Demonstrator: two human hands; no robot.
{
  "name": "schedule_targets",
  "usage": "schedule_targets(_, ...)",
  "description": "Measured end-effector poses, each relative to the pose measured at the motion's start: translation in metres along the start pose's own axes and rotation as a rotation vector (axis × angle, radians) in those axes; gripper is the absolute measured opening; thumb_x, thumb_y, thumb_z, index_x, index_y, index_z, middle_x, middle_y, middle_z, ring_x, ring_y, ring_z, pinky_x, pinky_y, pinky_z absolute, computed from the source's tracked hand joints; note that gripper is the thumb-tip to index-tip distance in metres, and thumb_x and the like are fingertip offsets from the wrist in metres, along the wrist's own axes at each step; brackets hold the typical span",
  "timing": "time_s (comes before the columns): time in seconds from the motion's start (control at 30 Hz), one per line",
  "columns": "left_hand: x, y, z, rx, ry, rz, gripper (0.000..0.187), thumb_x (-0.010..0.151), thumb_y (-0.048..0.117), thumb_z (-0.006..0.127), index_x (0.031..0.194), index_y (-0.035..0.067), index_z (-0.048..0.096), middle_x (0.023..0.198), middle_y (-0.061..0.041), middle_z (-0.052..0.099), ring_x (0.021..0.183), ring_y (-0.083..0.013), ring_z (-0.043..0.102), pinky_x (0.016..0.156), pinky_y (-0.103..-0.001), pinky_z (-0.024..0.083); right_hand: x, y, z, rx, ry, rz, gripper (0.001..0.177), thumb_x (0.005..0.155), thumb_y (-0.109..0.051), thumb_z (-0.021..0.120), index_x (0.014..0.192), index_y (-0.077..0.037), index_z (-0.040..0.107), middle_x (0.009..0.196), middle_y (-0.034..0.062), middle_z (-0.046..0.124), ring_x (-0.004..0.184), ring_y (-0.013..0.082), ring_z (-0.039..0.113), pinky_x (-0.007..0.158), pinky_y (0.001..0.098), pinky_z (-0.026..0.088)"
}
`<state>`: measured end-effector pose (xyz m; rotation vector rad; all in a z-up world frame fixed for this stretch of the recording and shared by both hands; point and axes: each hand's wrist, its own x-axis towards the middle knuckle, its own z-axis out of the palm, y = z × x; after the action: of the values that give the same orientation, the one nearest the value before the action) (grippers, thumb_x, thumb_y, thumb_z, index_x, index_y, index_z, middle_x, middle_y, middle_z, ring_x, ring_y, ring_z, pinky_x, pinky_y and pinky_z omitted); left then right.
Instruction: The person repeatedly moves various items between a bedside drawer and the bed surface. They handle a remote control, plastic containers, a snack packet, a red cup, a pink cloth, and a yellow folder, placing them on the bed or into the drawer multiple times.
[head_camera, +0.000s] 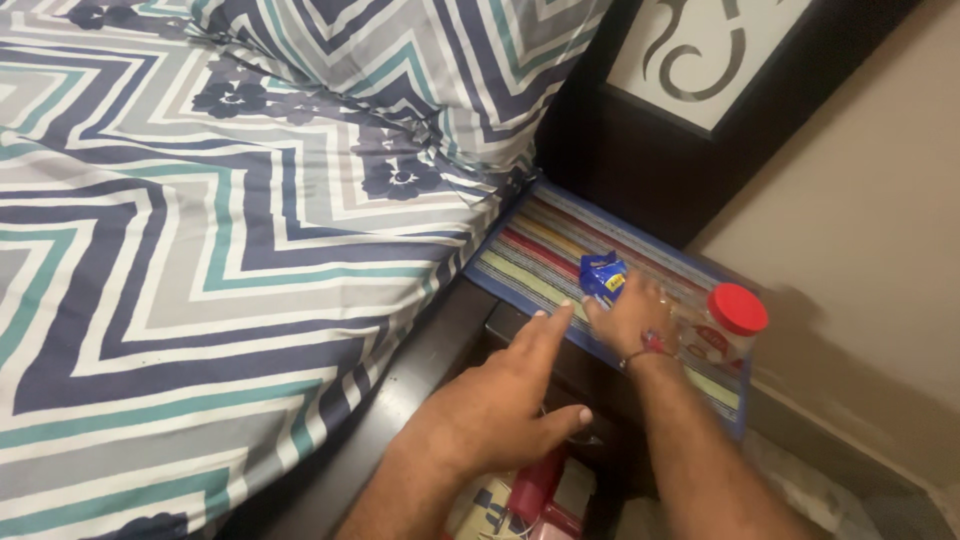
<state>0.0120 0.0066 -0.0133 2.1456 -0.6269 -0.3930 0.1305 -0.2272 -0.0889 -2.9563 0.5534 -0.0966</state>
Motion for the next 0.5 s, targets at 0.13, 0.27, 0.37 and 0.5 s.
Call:
schedule_targets(0.13, 0.0, 0.006, -0.004, 0.047, -0.066, -0.095, 0.1, 0.086, 0.036, 0.068, 0.161, 0.017, 0.005, 0.167, -0.016, 0.02, 0.139, -0.0357, 0.047, 0.111, -0.042, 0.043, -0.018, 0.015, -0.003, 0.117, 0.373, -0.232, 0.073, 0.083, -0.038, 0.077, 0.139, 0.002, 0.05, 0.142, 0.0239, 0.053, 0.132, 0.0409, 0.051, 0.107, 0.0533, 0.044)
schedule_targets(0.27, -0.003, 0.011, -0.007, 0.108, -0.087, -0.104, 0.099, 0.088, 0.035, 0.067, 0.162, 0.02, 0.003, 0.168, -0.014, 0.016, 0.143, -0.0348, 0.042, 0.114, -0.043, 0.038, -0.027, 0.049, -0.025, 0.12, 0.625, -0.241, 0.074, 0.085, -0.032, 0.078, 0.143, 0.003, 0.048, 0.148, 0.0268, 0.049, 0.138, 0.0435, 0.047, 0.112, 0.0549, 0.039)
schedule_targets(0.37, -0.003, 0.012, -0.007, 0.108, -0.065, -0.084, 0.099, 0.087, 0.034, 0.068, 0.161, 0.019, 0.004, 0.167, -0.014, 0.017, 0.143, -0.0345, 0.041, 0.116, -0.042, 0.037, -0.032, 0.077, -0.036, 0.059, 0.76, -0.105, 0.078, 0.087, -0.038, 0.081, 0.146, 0.0, 0.047, 0.15, 0.0255, 0.049, 0.141, 0.0429, 0.046, 0.118, 0.0583, 0.037)
schedule_targets(0.5, -0.002, 0.013, -0.005, 0.102, -0.127, -0.146, 0.103, 0.087, 0.035, 0.068, 0.166, 0.023, 0.004, 0.167, -0.01, 0.019, 0.143, -0.0314, 0.044, 0.117, -0.04, 0.038, -0.023, 0.106, -0.037, 0.148, 0.645, 0.179, 0.102, 0.072, -0.053, 0.091, 0.145, 0.0, 0.043, 0.144, 0.029, 0.045, 0.137, 0.0508, 0.036, 0.097, 0.0654, 0.037)
